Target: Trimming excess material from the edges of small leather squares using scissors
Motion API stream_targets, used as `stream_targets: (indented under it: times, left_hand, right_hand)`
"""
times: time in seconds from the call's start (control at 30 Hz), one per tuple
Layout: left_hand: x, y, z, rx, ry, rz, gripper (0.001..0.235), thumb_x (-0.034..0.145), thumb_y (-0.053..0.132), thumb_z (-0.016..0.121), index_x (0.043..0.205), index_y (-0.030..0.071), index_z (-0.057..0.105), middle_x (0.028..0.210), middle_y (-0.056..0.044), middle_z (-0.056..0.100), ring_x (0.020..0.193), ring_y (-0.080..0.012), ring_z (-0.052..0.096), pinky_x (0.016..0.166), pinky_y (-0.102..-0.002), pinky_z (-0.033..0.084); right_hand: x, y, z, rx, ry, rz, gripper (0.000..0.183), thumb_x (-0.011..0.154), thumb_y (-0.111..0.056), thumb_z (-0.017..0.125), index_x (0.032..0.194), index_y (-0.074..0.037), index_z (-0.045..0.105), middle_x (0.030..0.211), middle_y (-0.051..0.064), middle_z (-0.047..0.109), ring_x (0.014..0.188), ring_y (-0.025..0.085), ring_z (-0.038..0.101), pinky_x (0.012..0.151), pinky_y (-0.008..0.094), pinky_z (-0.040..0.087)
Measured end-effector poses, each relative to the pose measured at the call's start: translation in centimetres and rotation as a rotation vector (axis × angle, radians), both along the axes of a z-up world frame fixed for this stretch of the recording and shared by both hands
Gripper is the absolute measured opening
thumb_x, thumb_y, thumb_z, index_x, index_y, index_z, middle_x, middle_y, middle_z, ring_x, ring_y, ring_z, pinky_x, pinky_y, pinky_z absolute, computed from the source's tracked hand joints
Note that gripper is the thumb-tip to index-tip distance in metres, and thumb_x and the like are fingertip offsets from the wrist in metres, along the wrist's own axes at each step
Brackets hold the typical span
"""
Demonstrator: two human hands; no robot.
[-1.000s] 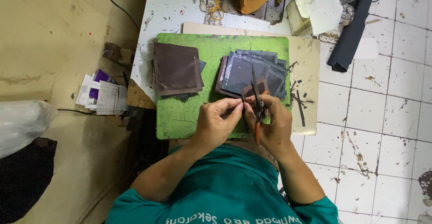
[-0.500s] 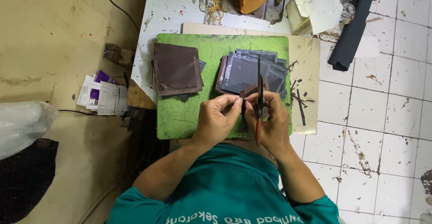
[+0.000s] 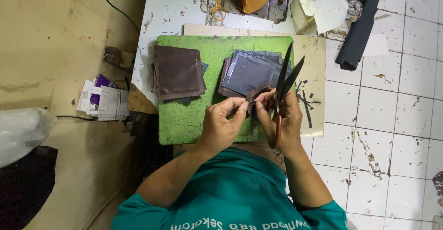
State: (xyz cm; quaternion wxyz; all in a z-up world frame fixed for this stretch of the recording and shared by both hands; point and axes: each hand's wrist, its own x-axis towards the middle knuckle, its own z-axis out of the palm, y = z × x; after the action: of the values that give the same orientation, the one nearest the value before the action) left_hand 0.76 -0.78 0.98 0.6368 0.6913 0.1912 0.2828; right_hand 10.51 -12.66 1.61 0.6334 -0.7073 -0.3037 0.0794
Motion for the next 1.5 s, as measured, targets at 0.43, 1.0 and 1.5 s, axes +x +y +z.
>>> stream_targets:
  times: [0.43,1.0,1.5]
  left_hand:
    - [0.0,-1.2,0.4,0.04,-0.055,0.026,0.012,0.095,0.003,0.071,0.097,-0.006,0.077,0.078,-0.025,0.076,0.081,-0.032,0.077,0.059,-0.036,0.062]
    - [-2.3,-6.1,-4.0,-0.369,-0.05,0.161,0.019,0.101,0.007,0.062,0.107,-0.01,0.057,0.095,-0.032,0.076,0.091,-0.0337,0.078,0.078,-0.046,0.067]
    - [-2.9,-1.8,-3.1,0.864,0.181,-0.071,0.033,0.091,0.005,0.078,0.122,-0.001,0.065,0.122,-0.017,0.054,0.103,-0.0313,0.06,0.085,-0.045,0.055]
  right_hand:
    - [-0.4,-0.9,2.2,-0.082,-0.225,-0.022,0.018,0.088,0.003,0.08,0.1,-0.001,0.068,0.093,0.013,0.077,0.073,0.024,0.075,0.064,0.03,0.057]
    - [-2.7,-11.8,-1.7,-0.096,0.205,-0.25,0.022,0.089,0.001,0.078,0.105,0.006,0.063,0.081,0.017,0.071,0.062,0.015,0.063,0.057,0.027,0.053]
    - [-7.1,-13.7,-8.9,0.193,0.958,0.286,0.076,0.102,-0.064,0.048,0.11,0.011,0.057,0.052,0.015,0.053,0.032,0.016,0.052,0.028,0.028,0.045]
